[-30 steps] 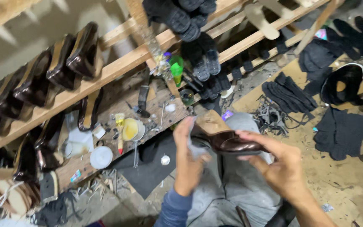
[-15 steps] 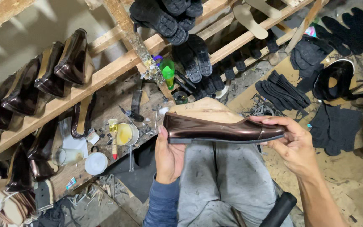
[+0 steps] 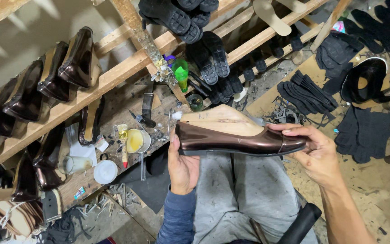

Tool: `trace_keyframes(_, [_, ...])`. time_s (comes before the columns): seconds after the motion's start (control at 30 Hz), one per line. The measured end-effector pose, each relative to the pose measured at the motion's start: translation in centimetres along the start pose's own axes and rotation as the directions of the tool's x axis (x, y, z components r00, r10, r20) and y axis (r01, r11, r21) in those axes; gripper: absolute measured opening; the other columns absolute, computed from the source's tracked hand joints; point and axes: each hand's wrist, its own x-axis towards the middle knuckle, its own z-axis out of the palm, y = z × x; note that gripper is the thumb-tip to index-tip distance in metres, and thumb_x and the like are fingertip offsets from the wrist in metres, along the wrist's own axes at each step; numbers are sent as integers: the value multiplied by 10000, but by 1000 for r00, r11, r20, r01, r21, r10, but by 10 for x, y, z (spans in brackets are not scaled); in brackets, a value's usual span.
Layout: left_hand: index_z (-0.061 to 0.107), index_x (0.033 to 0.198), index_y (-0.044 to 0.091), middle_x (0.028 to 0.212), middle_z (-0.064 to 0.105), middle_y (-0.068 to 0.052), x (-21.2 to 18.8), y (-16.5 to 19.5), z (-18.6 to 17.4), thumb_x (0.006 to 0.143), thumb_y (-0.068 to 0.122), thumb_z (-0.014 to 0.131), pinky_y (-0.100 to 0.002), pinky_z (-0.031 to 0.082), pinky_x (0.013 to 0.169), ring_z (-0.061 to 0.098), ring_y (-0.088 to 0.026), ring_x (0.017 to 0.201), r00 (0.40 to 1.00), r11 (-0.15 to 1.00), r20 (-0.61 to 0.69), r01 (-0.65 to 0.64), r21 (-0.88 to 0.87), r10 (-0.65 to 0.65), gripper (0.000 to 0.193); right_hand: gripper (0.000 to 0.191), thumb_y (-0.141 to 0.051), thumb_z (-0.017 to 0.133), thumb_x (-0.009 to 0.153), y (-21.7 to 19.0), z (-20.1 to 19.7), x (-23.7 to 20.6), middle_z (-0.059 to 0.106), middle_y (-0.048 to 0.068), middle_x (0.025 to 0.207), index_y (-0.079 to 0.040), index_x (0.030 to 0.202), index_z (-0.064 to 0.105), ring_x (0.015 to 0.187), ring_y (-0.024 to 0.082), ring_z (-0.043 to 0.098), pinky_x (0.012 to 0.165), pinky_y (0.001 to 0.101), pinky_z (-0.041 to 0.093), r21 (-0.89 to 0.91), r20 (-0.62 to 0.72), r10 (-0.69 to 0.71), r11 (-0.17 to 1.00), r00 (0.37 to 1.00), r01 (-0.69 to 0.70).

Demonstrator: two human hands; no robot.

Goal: The person sits on the floor of a shoe workshop and attaches a rubber sole to a lasted shoe upper, pressing and aligning the sole against the shoe body. They then use a hand tool to press and smooth the sole edges and trim excess material, working the shoe on their lap.

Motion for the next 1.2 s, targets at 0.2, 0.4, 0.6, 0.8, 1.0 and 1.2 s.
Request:
trace_keyframes(0.2, [402, 1549, 26, 1503, 520, -133, -7, 3, 3, 1070, 339, 500, -430, 381, 1177, 516, -244, 1377, 994, 998, 87, -66, 18, 64, 580, 377, 161, 685, 817, 8, -2, -4, 651, 279, 1353, -30, 1136, 619, 1283, 332, 661, 1059, 419, 575, 24, 7, -31, 999, 999, 31])
trace_keyframes(0.4, [300, 1610, 25, 1545, 474, -158, -12, 8, 11, 1087, 397, 450, -439, 430, 1148, 520, -271, 1362, 986, 968, 125, -138, 211, 113, 659, 429, 170, 677, 812, 25, -7, -11, 654, 284, 1361, -18, 1193, 621, 1231, 300, 678, 1015, 370, 574, 124, -76, 58, 991, 995, -49])
trace_keyframes(0.6, [179, 1690, 58, 1636, 390, -164, -21, 15, 17, 1073, 438, 519, -409, 465, 1165, 491, -266, 1440, 959, 958, 260, -174, 229, 112, 801, 535, 190, 682, 798, 53, -24, -22, 672, 198, 1277, 30, 1302, 600, 1080, 203, 692, 917, 317, 584, 114, -164, 129, 987, 978, -111])
trace_keyframes(0.8, [141, 1652, 78, 1706, 243, -100, -27, 21, 19, 844, 2, 763, -369, 484, 1140, 471, -226, 1443, 950, 855, 300, -226, 466, 88, 1022, 523, 159, 704, 848, 71, -32, -29, 691, 173, 1227, 59, 1345, 575, 1043, 192, 689, 904, 301, 569, 273, -124, 151, 955, 981, -112])
trace_keyframes(1.0, [193, 1676, 47, 1633, 378, -120, -30, 17, 21, 822, -75, 798, -349, 501, 1148, 532, -240, 1387, 964, 814, 240, -232, 532, 118, 1054, 560, 40, 703, 899, 63, -15, -24, 670, 163, 1270, 47, 1429, 522, 1107, 227, 696, 954, 386, 578, 371, -85, 165, 920, 983, -122])
trace_keyframes(1.2, [418, 1578, 82, 1151, 512, -31, -39, 31, 28, 729, 64, 916, -252, 512, 771, 544, -120, 906, 938, 411, 306, -348, 843, 166, 985, 505, -224, 540, 1049, 56, -11, -20, 690, 174, 1174, 20, 1488, 489, 811, 284, 723, 652, 480, 620, 440, -68, 337, 855, 939, -275])
